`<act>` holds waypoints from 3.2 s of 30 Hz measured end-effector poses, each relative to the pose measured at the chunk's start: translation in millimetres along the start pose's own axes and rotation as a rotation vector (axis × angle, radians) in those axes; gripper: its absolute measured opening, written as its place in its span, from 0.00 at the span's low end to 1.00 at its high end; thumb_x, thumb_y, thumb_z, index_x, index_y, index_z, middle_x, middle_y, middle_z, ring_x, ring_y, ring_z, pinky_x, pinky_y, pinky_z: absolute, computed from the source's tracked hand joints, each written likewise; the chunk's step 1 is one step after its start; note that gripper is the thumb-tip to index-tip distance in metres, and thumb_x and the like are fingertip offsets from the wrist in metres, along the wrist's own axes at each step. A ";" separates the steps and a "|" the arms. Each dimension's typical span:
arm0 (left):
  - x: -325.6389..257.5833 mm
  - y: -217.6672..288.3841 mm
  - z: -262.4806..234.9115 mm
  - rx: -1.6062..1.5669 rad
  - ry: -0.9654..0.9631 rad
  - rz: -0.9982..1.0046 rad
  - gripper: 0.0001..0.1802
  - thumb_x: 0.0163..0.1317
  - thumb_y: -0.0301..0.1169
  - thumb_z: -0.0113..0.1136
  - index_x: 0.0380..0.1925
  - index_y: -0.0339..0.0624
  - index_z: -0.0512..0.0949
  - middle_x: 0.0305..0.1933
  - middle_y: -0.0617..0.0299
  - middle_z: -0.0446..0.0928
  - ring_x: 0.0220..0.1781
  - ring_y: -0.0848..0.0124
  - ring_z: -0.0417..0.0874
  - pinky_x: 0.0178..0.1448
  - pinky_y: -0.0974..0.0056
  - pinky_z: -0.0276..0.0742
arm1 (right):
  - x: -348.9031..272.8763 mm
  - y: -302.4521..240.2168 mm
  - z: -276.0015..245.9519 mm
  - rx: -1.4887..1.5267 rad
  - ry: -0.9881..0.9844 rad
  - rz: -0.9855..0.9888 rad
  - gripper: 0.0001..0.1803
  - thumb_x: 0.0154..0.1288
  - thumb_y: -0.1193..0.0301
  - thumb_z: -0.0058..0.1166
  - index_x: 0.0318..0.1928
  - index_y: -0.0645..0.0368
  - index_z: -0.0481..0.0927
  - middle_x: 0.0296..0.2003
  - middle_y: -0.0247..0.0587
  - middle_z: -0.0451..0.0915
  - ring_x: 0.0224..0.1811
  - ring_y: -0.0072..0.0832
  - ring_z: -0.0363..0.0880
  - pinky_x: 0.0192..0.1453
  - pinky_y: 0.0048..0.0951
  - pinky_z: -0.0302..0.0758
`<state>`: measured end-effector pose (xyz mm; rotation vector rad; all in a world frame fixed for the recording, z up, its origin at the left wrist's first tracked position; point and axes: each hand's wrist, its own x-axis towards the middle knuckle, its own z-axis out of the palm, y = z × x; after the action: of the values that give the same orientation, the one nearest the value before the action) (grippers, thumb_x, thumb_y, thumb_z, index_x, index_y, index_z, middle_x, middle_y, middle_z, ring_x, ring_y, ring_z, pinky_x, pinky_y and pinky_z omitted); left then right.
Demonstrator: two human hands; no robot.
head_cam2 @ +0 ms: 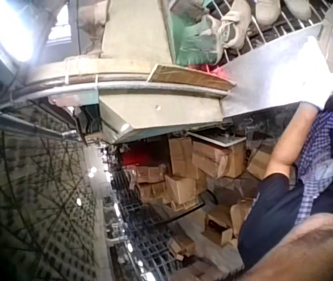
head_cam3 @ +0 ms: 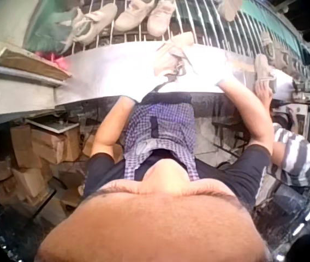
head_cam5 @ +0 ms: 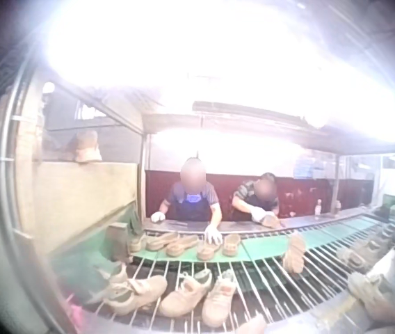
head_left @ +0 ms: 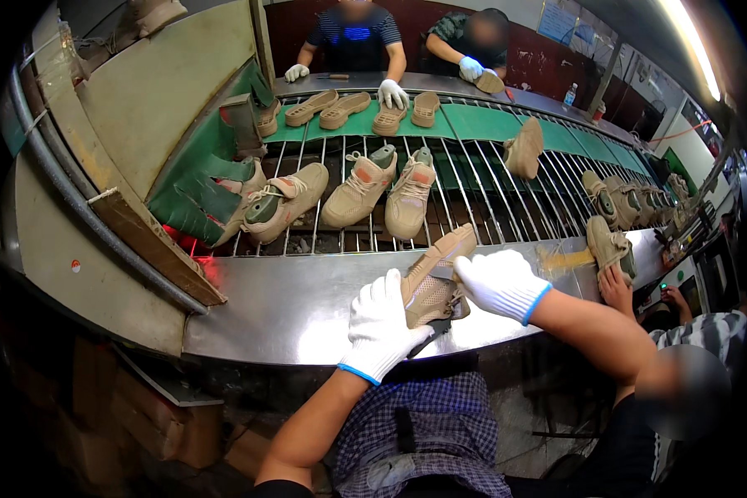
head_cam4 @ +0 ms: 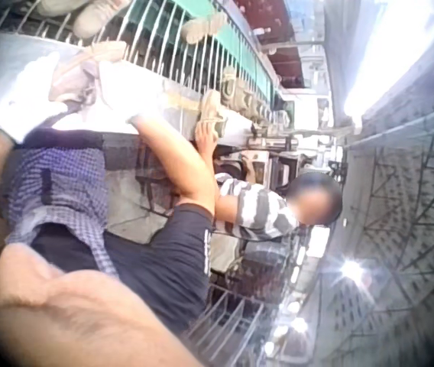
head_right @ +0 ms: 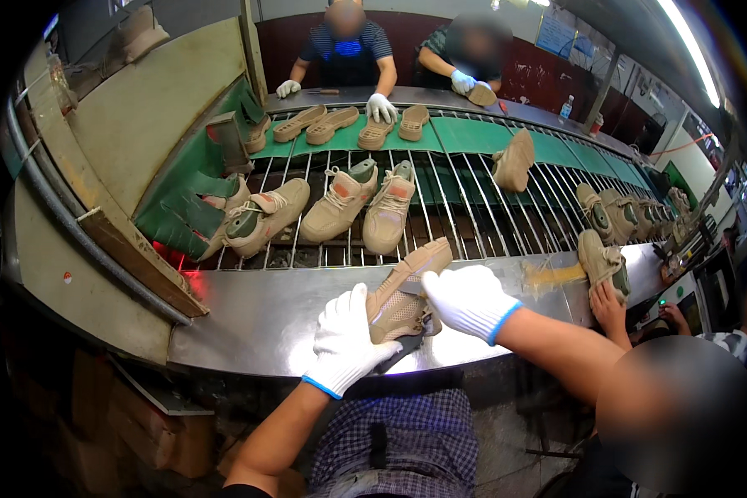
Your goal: The person scrapes the bottom and edges of a shoe with a tool, then places it on a conveyor belt, picks up another shoe, and repeats the scraping action.
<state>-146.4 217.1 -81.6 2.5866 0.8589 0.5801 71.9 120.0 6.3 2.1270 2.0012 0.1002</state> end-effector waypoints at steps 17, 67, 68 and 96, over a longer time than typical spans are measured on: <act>3.3 -26.0 -12.6 -0.011 0.057 0.170 0.54 0.51 0.51 0.81 0.68 0.25 0.69 0.62 0.39 0.78 0.64 0.43 0.80 0.71 0.45 0.76 | -35.8 44.8 -35.1 0.334 0.405 0.435 0.17 0.78 0.54 0.56 0.47 0.55 0.79 0.30 0.48 0.87 0.29 0.49 0.88 0.36 0.50 0.85; -21.4 -58.4 -38.8 0.089 -0.175 0.013 0.66 0.47 0.56 0.84 0.79 0.36 0.59 0.74 0.41 0.70 0.75 0.44 0.72 0.79 0.46 0.70 | -25.5 -66.0 -40.4 0.744 0.264 0.123 0.26 0.79 0.45 0.54 0.50 0.58 0.78 0.34 0.57 0.87 0.36 0.55 0.89 0.41 0.50 0.84; -23.3 -62.7 -34.3 0.065 -0.149 0.034 0.65 0.47 0.55 0.84 0.78 0.36 0.60 0.73 0.41 0.71 0.74 0.43 0.72 0.78 0.46 0.70 | -26.4 -73.9 -36.6 0.837 0.402 0.124 0.24 0.79 0.47 0.55 0.49 0.58 0.78 0.33 0.57 0.87 0.35 0.55 0.89 0.40 0.50 0.84; 4.1 -74.8 -50.9 0.129 -0.121 0.199 0.57 0.49 0.58 0.82 0.68 0.28 0.71 0.67 0.37 0.75 0.65 0.42 0.80 0.69 0.47 0.79 | -41.1 -78.7 8.4 0.984 0.001 0.053 0.25 0.79 0.50 0.56 0.51 0.63 0.78 0.33 0.55 0.84 0.33 0.46 0.87 0.40 0.46 0.84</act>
<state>-204.1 286.2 -70.5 2.8131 0.6229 0.4282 -6.3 82.1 -13.8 2.6537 2.2433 -1.0831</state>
